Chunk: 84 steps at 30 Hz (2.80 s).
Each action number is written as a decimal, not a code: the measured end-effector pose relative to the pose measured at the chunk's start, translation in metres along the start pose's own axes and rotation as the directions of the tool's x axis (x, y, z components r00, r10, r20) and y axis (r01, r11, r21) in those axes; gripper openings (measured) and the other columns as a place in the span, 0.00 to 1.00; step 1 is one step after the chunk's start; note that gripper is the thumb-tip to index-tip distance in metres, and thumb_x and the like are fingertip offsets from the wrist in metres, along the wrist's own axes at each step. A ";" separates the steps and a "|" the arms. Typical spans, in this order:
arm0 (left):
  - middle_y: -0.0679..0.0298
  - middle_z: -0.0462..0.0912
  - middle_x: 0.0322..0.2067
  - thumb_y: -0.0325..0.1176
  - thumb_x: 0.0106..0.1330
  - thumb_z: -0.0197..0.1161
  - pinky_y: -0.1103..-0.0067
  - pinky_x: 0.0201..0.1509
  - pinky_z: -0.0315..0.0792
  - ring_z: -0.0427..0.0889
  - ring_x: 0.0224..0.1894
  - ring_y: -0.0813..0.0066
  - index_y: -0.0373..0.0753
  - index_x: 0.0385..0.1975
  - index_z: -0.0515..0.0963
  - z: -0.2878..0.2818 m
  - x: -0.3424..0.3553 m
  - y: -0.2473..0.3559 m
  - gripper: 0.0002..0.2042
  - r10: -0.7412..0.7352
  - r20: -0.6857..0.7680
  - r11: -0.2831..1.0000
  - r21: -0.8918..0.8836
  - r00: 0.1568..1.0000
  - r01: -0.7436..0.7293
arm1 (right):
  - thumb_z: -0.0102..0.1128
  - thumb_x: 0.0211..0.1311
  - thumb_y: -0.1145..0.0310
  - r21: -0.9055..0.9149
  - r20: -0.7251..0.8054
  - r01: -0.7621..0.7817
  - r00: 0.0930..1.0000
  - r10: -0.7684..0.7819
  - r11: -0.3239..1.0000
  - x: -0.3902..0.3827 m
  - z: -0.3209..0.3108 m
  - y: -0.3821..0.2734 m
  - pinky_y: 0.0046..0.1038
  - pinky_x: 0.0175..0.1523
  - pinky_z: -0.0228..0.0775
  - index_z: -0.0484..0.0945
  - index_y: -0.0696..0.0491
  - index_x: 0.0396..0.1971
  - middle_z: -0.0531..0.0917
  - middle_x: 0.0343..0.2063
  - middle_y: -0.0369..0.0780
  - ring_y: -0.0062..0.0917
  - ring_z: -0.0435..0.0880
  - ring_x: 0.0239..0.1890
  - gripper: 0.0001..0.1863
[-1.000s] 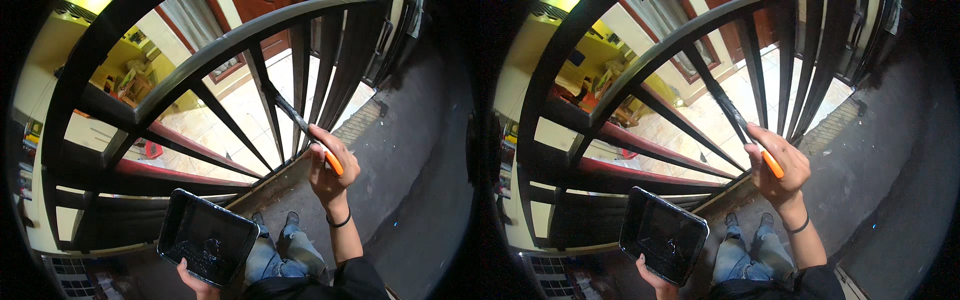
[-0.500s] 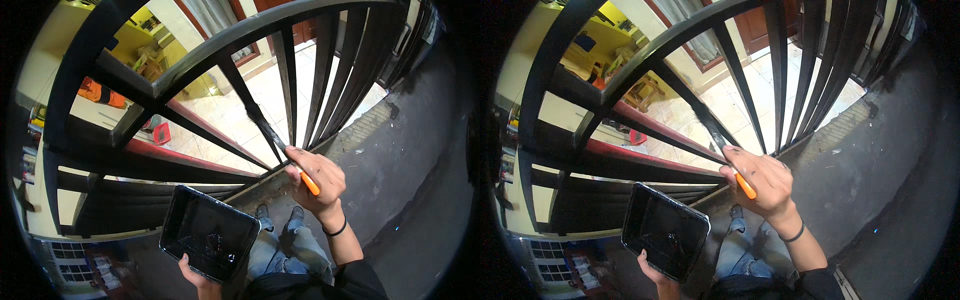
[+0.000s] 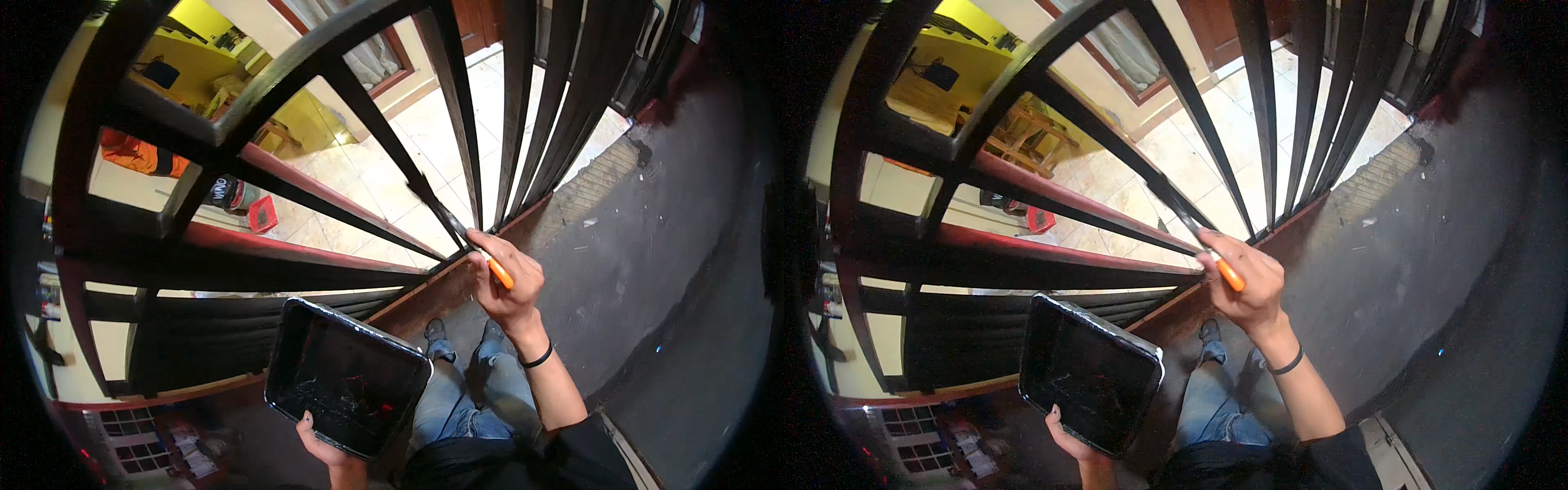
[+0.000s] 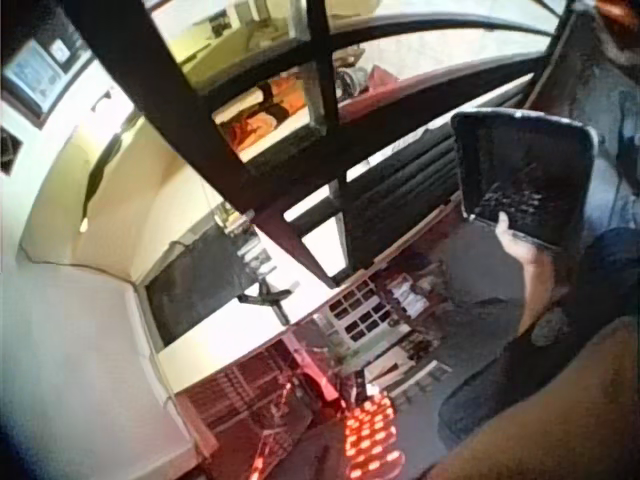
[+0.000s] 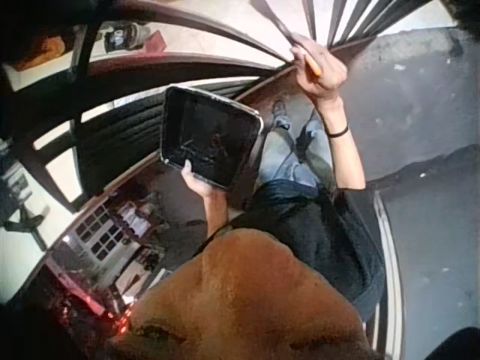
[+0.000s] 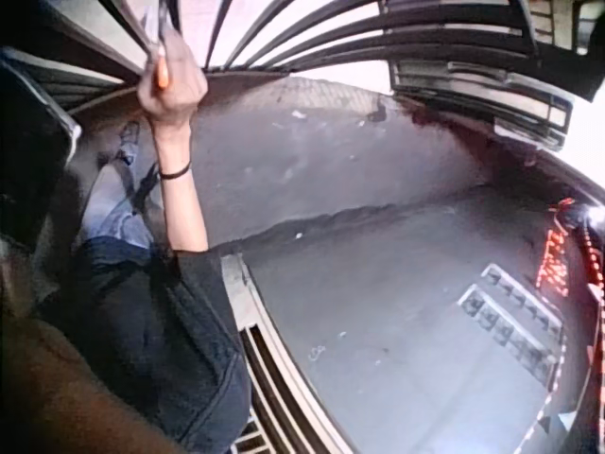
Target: The person paints a metal fence gate using a brush and black paint from a container, covering the vertical bars and horizontal frames.
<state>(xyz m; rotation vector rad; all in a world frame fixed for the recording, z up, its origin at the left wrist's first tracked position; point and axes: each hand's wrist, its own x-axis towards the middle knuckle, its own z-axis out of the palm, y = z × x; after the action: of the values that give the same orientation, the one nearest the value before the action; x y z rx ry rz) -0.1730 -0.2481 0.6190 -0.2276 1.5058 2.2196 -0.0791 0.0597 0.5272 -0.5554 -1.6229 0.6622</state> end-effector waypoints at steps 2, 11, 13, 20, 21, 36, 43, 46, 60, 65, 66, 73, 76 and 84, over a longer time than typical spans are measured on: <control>0.52 0.81 0.58 0.51 0.70 0.51 0.59 0.59 0.79 0.82 0.56 0.52 0.36 0.65 0.72 -0.001 0.003 -0.002 0.30 -0.019 -0.012 1.000 0.014 1.000 0.020 | 0.70 0.67 0.73 0.004 0.034 -0.206 0.978 0.206 0.978 -0.021 -0.003 0.009 0.28 0.35 0.81 0.87 0.58 0.47 0.91 0.39 0.45 0.28 0.90 0.29 0.11; 0.57 0.85 0.50 0.53 0.65 0.56 0.60 0.55 0.81 0.85 0.49 0.56 0.38 0.58 0.78 0.011 0.021 0.005 0.29 -0.064 -0.027 0.974 0.215 0.998 0.068 | 0.66 0.73 0.70 0.447 -0.256 -0.284 0.868 0.426 0.848 0.014 0.025 -0.039 0.20 0.34 0.78 0.85 0.63 0.50 0.90 0.41 0.46 0.20 0.88 0.28 0.13; 0.57 0.86 0.50 0.53 0.65 0.56 0.60 0.55 0.81 0.86 0.49 0.57 0.38 0.58 0.78 0.008 0.036 0.009 0.29 -0.053 0.011 0.974 0.223 0.999 0.049 | 0.64 0.75 0.69 0.663 -0.224 -0.308 0.788 0.573 0.682 0.009 0.028 -0.040 0.20 0.33 0.78 0.84 0.64 0.50 0.90 0.39 0.44 0.19 0.88 0.28 0.14; 0.54 0.85 0.54 0.49 0.65 0.56 0.58 0.59 0.80 0.85 0.53 0.53 0.36 0.60 0.77 -0.005 0.086 0.034 0.28 -0.148 0.192 0.952 0.295 0.970 0.087 | 0.59 0.79 0.64 0.581 -0.287 -0.572 0.522 0.803 0.580 -0.074 0.052 0.010 0.15 0.24 0.66 0.84 0.63 0.47 0.86 0.27 0.38 0.14 0.83 0.22 0.15; 0.54 0.84 0.55 0.50 0.64 0.57 0.58 0.60 0.79 0.84 0.55 0.54 0.37 0.61 0.76 -0.009 0.094 0.037 0.30 -0.170 0.213 0.946 0.310 0.962 0.098 | 0.58 0.80 0.63 0.622 -0.315 -0.526 0.509 0.801 0.579 -0.067 0.048 0.009 0.16 0.24 0.66 0.84 0.63 0.46 0.87 0.28 0.39 0.15 0.83 0.21 0.16; 0.55 0.83 0.57 0.50 0.62 0.57 0.58 0.63 0.77 0.83 0.58 0.53 0.37 0.63 0.74 -0.001 0.099 0.038 0.32 -0.163 0.225 0.939 0.334 0.961 0.081 | 0.58 0.78 0.58 0.423 0.042 -0.721 0.621 0.783 0.549 0.010 0.019 0.021 0.20 0.21 0.71 0.86 0.62 0.38 0.87 0.21 0.38 0.15 0.84 0.19 0.20; 0.55 0.83 0.56 0.51 0.63 0.57 0.58 0.60 0.80 0.84 0.55 0.54 0.38 0.63 0.74 -0.004 0.087 0.026 0.32 -0.123 0.183 0.948 0.313 0.975 0.060 | 0.65 0.75 0.65 0.865 0.098 -0.404 0.720 0.687 0.299 0.030 0.030 -0.025 0.18 0.30 0.75 0.84 0.65 0.46 0.88 0.33 0.41 0.16 0.84 0.25 0.15; 0.55 0.83 0.57 0.51 0.63 0.57 0.58 0.60 0.80 0.84 0.55 0.54 0.38 0.63 0.74 -0.004 0.086 0.023 0.31 -0.103 0.199 0.945 0.326 0.975 0.033 | 0.64 0.74 0.69 0.644 0.122 -0.566 0.740 0.662 0.514 -0.023 0.034 -0.007 0.19 0.30 0.77 0.86 0.61 0.49 0.89 0.34 0.40 0.16 0.86 0.26 0.12; 0.53 0.87 0.47 0.51 0.67 0.57 0.62 0.49 0.85 0.89 0.43 0.56 0.35 0.57 0.78 -0.011 0.114 0.055 0.28 -0.085 0.159 0.904 0.427 0.984 0.009 | 0.70 0.69 0.66 0.263 -0.277 -0.274 0.897 0.345 0.925 -0.060 0.075 -0.041 0.25 0.38 0.84 0.86 0.55 0.51 0.90 0.46 0.46 0.28 0.92 0.34 0.15; 0.54 0.86 0.51 0.50 0.65 0.58 0.60 0.55 0.82 0.86 0.49 0.54 0.36 0.60 0.76 -0.014 0.117 0.072 0.29 -0.165 0.174 0.892 0.447 0.971 0.072 | 0.71 0.64 0.75 -0.038 -0.230 -0.303 0.930 0.286 0.952 -0.109 0.093 0.009 0.33 0.49 0.85 0.84 0.57 0.54 0.89 0.49 0.46 0.34 0.92 0.46 0.18; 0.54 0.84 0.55 0.48 0.63 0.58 0.58 0.62 0.78 0.84 0.55 0.52 0.36 0.62 0.75 -0.016 0.121 0.076 0.29 -0.249 0.238 0.884 0.452 0.939 0.120 | 0.72 0.63 0.75 -0.069 -0.251 -0.341 0.915 0.315 0.937 -0.120 0.089 0.023 0.32 0.45 0.86 0.85 0.56 0.54 0.90 0.46 0.46 0.34 0.92 0.44 0.18; 0.54 0.87 0.48 0.54 0.64 0.58 0.59 0.53 0.83 0.88 0.47 0.55 0.36 0.58 0.78 0.001 0.119 0.076 0.30 -0.178 0.101 0.853 0.511 0.979 0.102 | 0.72 0.64 0.71 -0.001 -0.247 -0.320 0.918 0.310 0.947 -0.061 0.089 -0.011 0.30 0.49 0.85 0.87 0.59 0.46 0.91 0.43 0.45 0.35 0.92 0.45 0.13; 0.52 0.85 0.51 0.52 0.64 0.57 0.58 0.58 0.80 0.86 0.50 0.53 0.35 0.60 0.76 0.004 0.116 0.076 0.31 -0.231 0.106 0.861 0.484 0.967 0.153 | 0.70 0.67 0.65 0.062 -0.226 -0.241 0.942 0.249 0.969 -0.017 0.066 -0.039 0.30 0.46 0.86 0.87 0.56 0.49 0.91 0.44 0.45 0.34 0.93 0.41 0.14; 0.52 0.84 0.53 0.50 0.64 0.58 0.58 0.60 0.79 0.85 0.53 0.52 0.35 0.62 0.74 -0.002 0.113 0.070 0.31 -0.267 0.108 0.877 0.440 0.958 0.195 | 0.68 0.69 0.71 0.050 -0.205 -0.502 0.841 0.501 0.863 -0.108 0.080 0.028 0.22 0.37 0.84 0.87 0.54 0.51 0.91 0.44 0.44 0.24 0.92 0.37 0.13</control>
<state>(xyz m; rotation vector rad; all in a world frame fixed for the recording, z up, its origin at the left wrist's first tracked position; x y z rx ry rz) -0.3047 -0.2409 0.6348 -0.0762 1.7229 1.6319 -0.1422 -0.0030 0.4222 -1.0421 -1.2779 0.9485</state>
